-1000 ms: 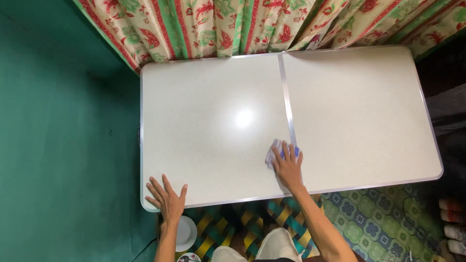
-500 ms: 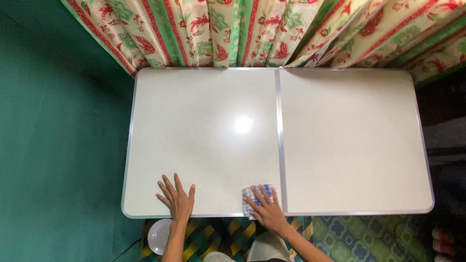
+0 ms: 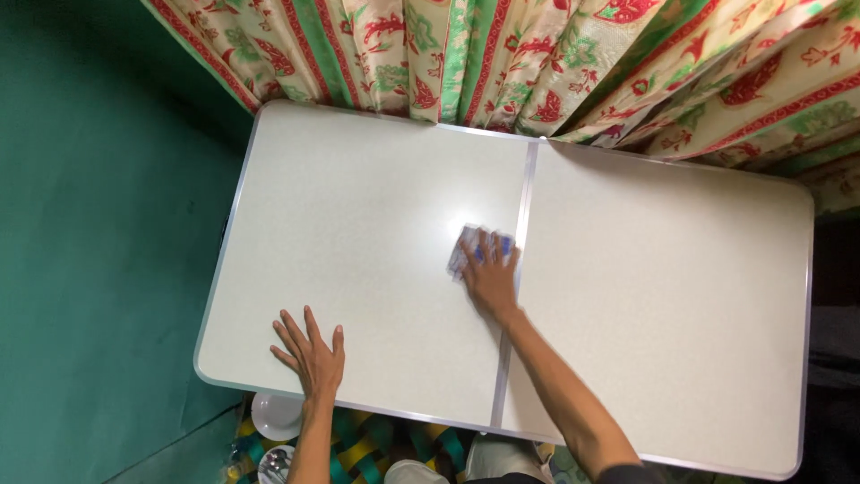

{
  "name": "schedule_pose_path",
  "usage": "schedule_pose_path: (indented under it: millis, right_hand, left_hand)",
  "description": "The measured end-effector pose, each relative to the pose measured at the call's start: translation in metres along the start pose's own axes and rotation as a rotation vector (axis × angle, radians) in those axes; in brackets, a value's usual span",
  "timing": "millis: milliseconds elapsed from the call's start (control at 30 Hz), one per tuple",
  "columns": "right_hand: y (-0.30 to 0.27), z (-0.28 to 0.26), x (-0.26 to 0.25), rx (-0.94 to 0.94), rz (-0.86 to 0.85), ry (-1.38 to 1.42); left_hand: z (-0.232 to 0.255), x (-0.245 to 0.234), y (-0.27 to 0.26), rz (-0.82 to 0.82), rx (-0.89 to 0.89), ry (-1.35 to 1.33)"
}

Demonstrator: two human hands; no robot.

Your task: The person wipes the surface of a white folding table using a blue and white checkered cloth. The person moves the cloth across the table in repeated strokes, covering different areas of the tabletop.

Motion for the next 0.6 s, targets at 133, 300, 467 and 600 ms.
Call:
schedule_pose_path:
  millis: [133, 300, 467, 600]
  right_hand:
    - [-0.085, -0.057, -0.005, -0.312, -0.051, 0.101]
    - [-0.144, -0.041, -0.005, -0.619, -0.024, 0.026]
    - [-0.036, 0.028, -0.011, -0.399, 0.033, -0.061]
    - [0.051, 0.037, -0.036, -0.062, 0.113, -0.124]
  left_hand:
    - [0.003, 0.004, 0.024, -0.010, -0.065, -0.024]
    - [0.004, 0.014, 0.033, 0.036, -0.149, -0.061]
    - [0.003, 0.016, 0.031, 0.024, -0.180, -0.031]
    - [0.015, 0.000, 0.039, 0.032, -0.215, 0.002]
Point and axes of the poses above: each hand's wrist, its own y-axis towards the middle knuckle, its own x-axis out of the palm, z = x × y, the point moved 6 cm from there along y, towards the middle knuckle, and after that the axes turned 4 degrees about -z, right-handed, at the moved point
